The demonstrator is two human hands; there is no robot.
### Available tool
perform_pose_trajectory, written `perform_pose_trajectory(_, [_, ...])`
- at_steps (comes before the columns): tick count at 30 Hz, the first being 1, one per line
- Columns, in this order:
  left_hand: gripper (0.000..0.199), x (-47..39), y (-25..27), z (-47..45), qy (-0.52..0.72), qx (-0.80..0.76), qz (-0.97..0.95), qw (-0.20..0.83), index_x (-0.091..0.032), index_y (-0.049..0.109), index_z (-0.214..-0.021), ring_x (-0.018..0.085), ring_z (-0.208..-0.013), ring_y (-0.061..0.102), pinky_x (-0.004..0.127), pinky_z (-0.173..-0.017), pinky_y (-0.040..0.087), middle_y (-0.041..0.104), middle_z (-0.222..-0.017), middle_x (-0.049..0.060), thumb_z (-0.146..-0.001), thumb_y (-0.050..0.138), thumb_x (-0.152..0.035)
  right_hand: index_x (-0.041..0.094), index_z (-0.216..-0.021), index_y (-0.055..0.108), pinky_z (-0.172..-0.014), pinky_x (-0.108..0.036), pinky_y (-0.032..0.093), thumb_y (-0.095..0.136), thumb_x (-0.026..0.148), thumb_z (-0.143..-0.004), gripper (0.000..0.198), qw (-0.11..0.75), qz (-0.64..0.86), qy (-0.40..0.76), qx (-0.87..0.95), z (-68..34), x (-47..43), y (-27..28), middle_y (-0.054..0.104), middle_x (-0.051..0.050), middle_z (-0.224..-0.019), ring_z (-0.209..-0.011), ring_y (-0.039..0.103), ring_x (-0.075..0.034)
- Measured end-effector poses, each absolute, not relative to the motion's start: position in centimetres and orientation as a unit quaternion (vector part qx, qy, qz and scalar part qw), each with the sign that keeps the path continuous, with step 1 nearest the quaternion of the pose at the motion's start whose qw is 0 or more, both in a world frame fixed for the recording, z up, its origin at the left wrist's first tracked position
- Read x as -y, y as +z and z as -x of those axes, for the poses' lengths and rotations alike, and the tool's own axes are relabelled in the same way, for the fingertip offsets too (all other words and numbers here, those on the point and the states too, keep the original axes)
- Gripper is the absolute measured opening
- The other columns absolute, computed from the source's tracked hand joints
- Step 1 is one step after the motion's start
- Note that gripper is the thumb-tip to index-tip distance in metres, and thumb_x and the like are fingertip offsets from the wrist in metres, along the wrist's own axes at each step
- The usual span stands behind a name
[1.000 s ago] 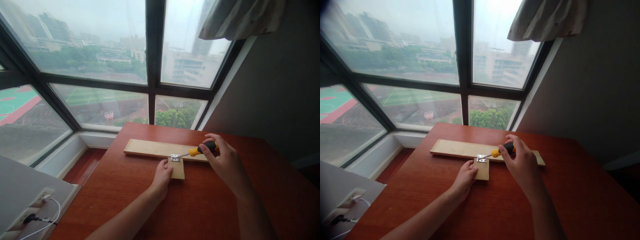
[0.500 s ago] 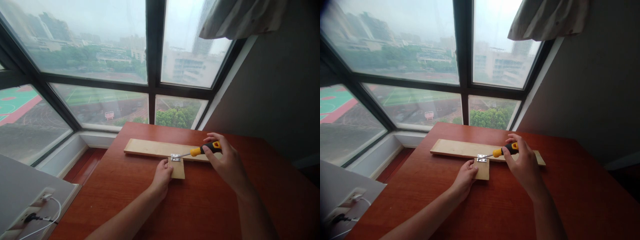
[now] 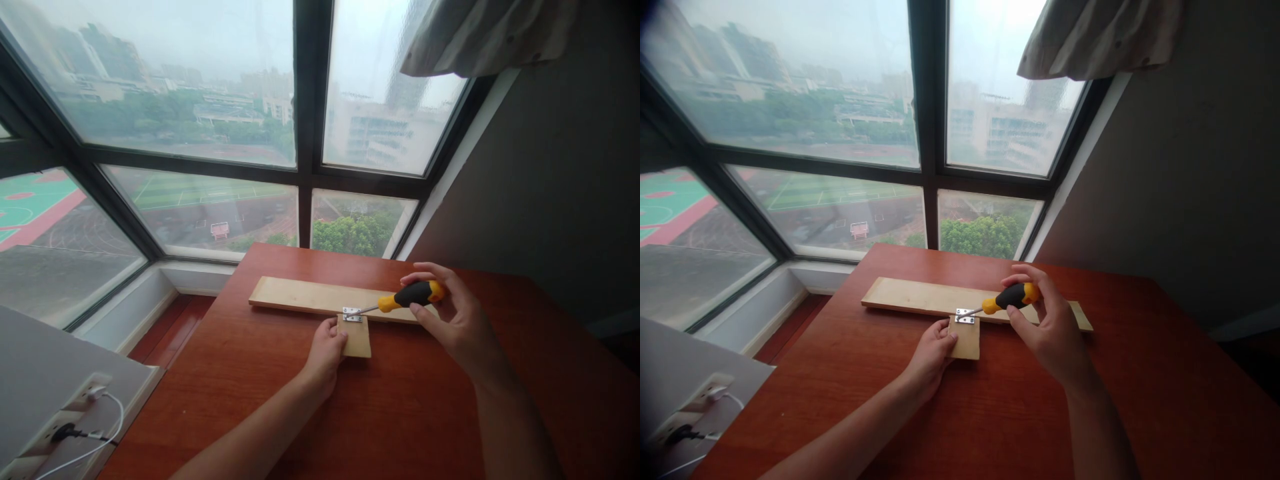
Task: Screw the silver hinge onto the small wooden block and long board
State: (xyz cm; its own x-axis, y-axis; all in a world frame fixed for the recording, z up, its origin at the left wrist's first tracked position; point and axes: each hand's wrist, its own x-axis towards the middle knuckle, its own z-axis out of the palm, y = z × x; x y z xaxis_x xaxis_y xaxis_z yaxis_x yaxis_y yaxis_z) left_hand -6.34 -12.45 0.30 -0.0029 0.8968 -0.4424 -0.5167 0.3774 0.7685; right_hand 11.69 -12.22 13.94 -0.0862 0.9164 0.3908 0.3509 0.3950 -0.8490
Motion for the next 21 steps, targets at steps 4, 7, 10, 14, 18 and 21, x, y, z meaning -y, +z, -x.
perform_pose_trajectory(4, [0.03,12.4,0.3,6.3,0.521,-0.476,-0.202,0.679,-0.012,0.057,-0.102,0.016,-0.073,0.065,0.025,-0.066,0.051,0.07,-0.088,0.009,-0.073,0.064,-0.012,0.024,-0.121,0.051,-0.1,-0.04,0.045,0.058,0.024,-0.084,0.038,0.471,0.464,0.277,0.697,-11.6,12.0,14.2,0.06,-0.008,-0.119,-0.113,0.057,-0.022])
perform_pose_trajectory(7, [0.029,12.4,0.3,6.3,0.523,-0.476,-0.2,0.679,-0.012,0.057,-0.101,0.015,-0.072,0.065,0.024,-0.066,0.05,0.07,-0.087,0.009,-0.073,0.063,-0.011,0.024,-0.12,0.052,-0.097,-0.04,0.045,0.056,0.03,-0.087,0.034,0.429,0.515,0.162,0.724,-11.4,11.6,14.1,0.061,-0.008,-0.119,-0.111,0.058,-0.024])
perform_pose_trajectory(10, [0.028,12.4,0.5,6.3,0.523,-0.474,-0.201,0.679,-0.012,0.057,-0.1,0.015,-0.071,0.064,0.024,-0.066,0.05,0.07,-0.087,0.009,-0.073,0.063,-0.01,0.023,-0.119,0.055,-0.082,-0.038,0.049,0.056,0.041,-0.088,0.035,0.376,0.582,0.033,0.72,-11.0,11.1,14.3,0.066,-0.007,-0.105,-0.088,0.064,-0.023])
perform_pose_trajectory(14, [0.029,12.5,0.6,6.3,0.526,-0.471,-0.203,0.678,-0.012,0.057,-0.101,0.016,-0.072,0.065,0.025,-0.066,0.051,0.07,-0.087,0.01,-0.072,0.064,-0.011,0.023,-0.115,0.058,-0.071,-0.034,0.05,0.053,0.038,-0.089,0.03,0.353,0.577,0.026,0.736,-10.6,10.9,15.0,0.068,-0.006,-0.099,-0.079,0.063,-0.021])
perform_pose_trajectory(18, [0.031,12.5,0.5,6.3,0.528,-0.47,-0.201,0.678,-0.013,0.058,-0.1,0.017,-0.073,0.065,0.026,-0.067,0.051,0.07,-0.089,0.01,-0.07,0.068,-0.013,0.024,-0.13,0.046,-0.08,-0.035,0.05,0.054,0.025,-0.082,0.048,0.347,0.535,0.048,0.769,-10.3,11.1,15.6,0.063,-0.008,-0.116,-0.098,0.062,-0.024])
perform_pose_trajectory(21, [0.032,12.5,0.4,6.3,0.529,-0.467,-0.201,0.679,-0.013,0.058,-0.1,0.017,-0.074,0.066,0.027,-0.068,0.051,0.07,-0.09,0.01,-0.07,0.068,-0.013,0.023,-0.128,0.048,-0.078,-0.038,0.051,0.055,0.032,-0.084,0.045,0.326,0.546,0.024,0.772,-10.0,11.0,15.8,0.064,-0.009,-0.116,-0.094,0.064,-0.025])
